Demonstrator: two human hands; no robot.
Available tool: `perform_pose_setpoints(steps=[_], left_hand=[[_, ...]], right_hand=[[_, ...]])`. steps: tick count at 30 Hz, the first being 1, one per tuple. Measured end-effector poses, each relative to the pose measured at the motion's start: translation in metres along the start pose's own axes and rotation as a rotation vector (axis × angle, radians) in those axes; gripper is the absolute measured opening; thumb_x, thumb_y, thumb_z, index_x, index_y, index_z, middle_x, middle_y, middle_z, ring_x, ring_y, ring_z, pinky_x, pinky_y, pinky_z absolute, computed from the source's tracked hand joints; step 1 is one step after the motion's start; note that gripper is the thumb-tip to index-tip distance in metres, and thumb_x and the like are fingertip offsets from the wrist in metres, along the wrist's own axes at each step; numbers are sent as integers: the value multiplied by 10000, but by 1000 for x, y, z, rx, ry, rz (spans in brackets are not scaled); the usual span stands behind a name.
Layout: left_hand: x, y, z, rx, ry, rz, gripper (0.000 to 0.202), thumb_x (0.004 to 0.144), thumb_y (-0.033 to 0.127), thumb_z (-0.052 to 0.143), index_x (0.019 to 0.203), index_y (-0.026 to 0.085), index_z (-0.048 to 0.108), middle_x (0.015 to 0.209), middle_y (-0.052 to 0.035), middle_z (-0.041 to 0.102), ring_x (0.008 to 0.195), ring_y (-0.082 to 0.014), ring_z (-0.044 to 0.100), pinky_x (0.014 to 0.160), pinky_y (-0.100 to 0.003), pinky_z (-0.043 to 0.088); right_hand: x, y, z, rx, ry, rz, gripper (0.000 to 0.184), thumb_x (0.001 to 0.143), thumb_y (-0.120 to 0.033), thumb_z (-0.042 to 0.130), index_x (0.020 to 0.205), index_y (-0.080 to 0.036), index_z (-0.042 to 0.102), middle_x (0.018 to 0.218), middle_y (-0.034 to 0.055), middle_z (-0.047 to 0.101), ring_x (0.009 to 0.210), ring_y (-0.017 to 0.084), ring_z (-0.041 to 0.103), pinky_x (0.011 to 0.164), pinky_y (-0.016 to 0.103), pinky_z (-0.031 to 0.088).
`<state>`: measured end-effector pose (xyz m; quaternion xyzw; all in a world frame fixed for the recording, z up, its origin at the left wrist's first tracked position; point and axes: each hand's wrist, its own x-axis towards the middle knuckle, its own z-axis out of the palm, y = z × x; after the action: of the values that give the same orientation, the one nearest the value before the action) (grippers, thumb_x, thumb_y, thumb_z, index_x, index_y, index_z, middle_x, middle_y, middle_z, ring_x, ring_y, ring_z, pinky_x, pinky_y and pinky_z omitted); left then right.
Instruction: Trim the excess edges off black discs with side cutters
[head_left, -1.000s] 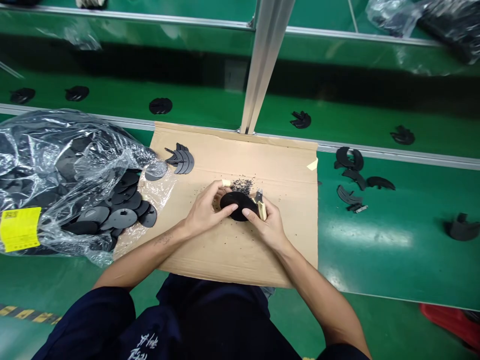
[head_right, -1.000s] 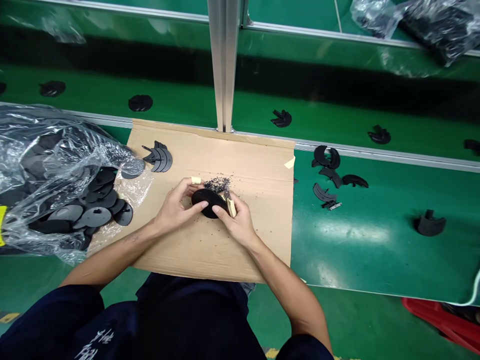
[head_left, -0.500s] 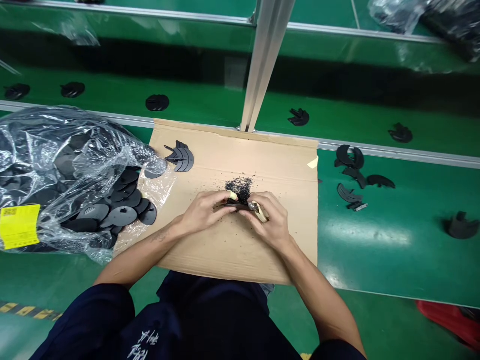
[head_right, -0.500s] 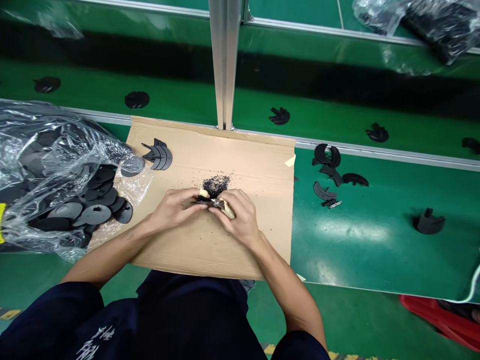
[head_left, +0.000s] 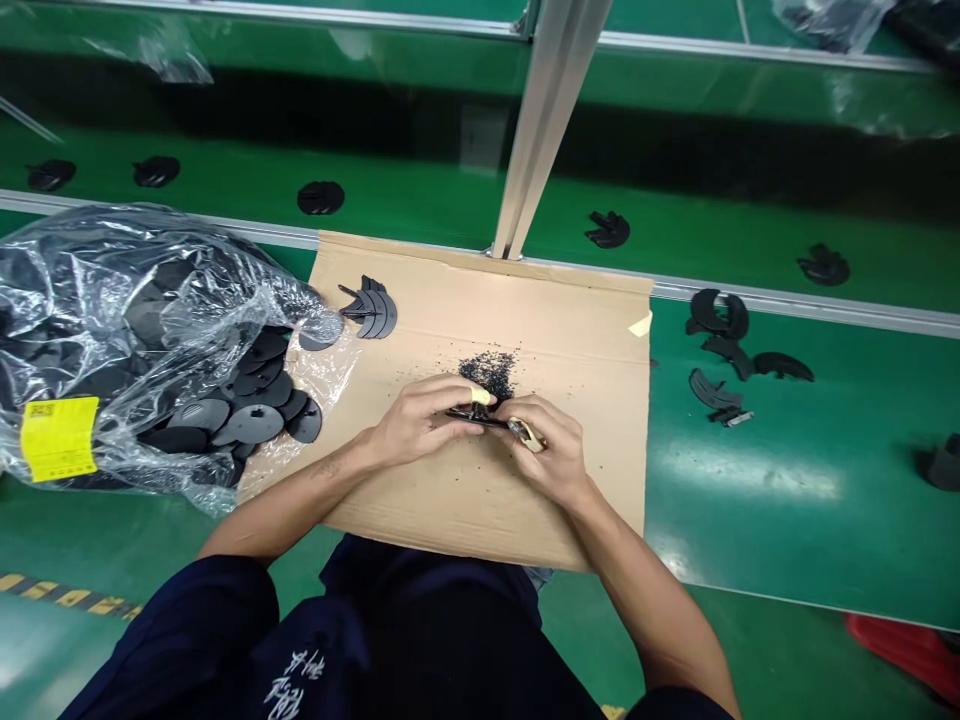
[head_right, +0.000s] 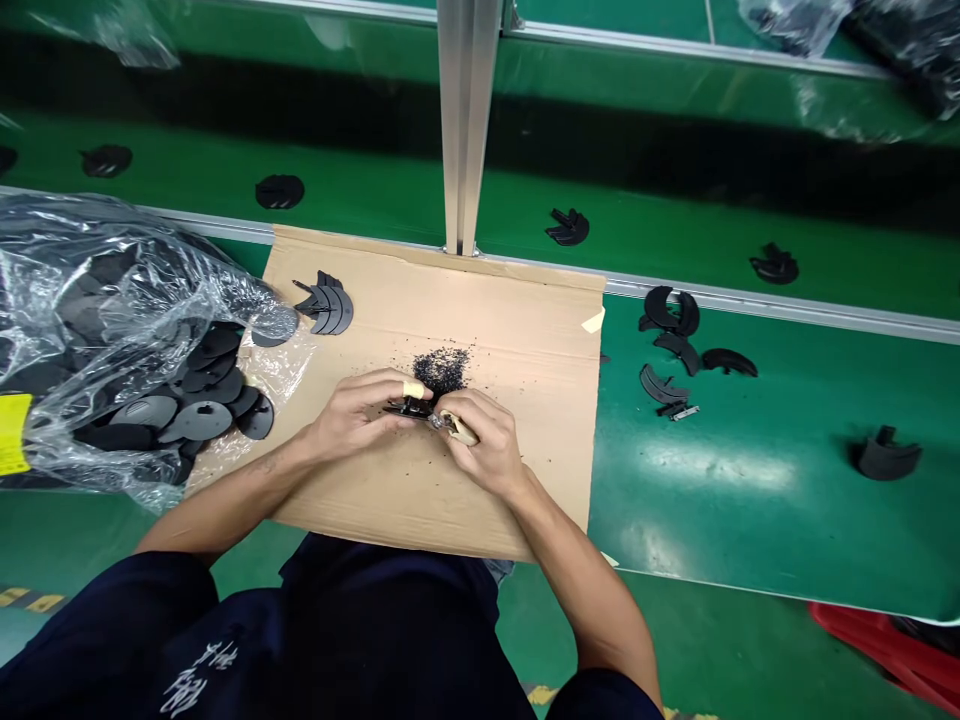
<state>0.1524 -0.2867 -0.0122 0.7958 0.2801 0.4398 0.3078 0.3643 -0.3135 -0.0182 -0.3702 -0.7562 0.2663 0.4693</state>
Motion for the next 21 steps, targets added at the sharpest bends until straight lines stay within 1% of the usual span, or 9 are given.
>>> perform_pose_setpoints(steps=[3, 6, 11, 16, 21], left_hand=[[-1, 1, 1, 7, 1, 21, 250, 934, 265, 703, 1160, 159, 711, 984, -109, 775, 899, -179, 727, 811, -310, 601], [-1, 2, 2, 17, 8, 25, 237, 952, 265, 679, 1159, 157, 717, 979, -115, 780, 875, -178, 725, 788, -311, 592], [-2, 4, 2, -3, 69, 18, 223, 887, 259, 762, 1094, 176, 747, 922, -89, 792, 835, -176, 731, 771, -304, 589], [-1, 5, 2, -47, 49, 0, 202, 916, 252, 728, 1101, 173, 748, 944, -98, 792, 851, -176, 735, 765, -304, 593], [-1, 3, 3, -50, 100, 34, 214, 887, 273, 765, 1075, 172, 751, 858, -79, 789, 795, -169, 727, 748, -296, 583]], right_hand=[[-1, 0, 1, 24, -1, 8, 169, 873, -91, 686, 971, -226, 657, 905, 58, 729, 814, 189, 708, 732, 324, 588], [-1, 0, 2, 32, 1, 26, 161, 869, -105, 694, 966, -230, 667, 901, 55, 733, 822, 192, 712, 745, 330, 593], [0, 0, 2, 52, -5, 23, 175, 873, -93, 670, 978, -233, 662, 910, 54, 732, 823, 186, 714, 739, 323, 597], [0, 0, 2, 46, -14, 13, 164, 877, -95, 670, 973, -228, 657, 915, 62, 735, 832, 194, 717, 746, 331, 599], [1, 0, 1, 87, -29, 29, 129, 899, -121, 656, 985, -216, 661, 938, 75, 742, 838, 188, 720, 747, 319, 598]])
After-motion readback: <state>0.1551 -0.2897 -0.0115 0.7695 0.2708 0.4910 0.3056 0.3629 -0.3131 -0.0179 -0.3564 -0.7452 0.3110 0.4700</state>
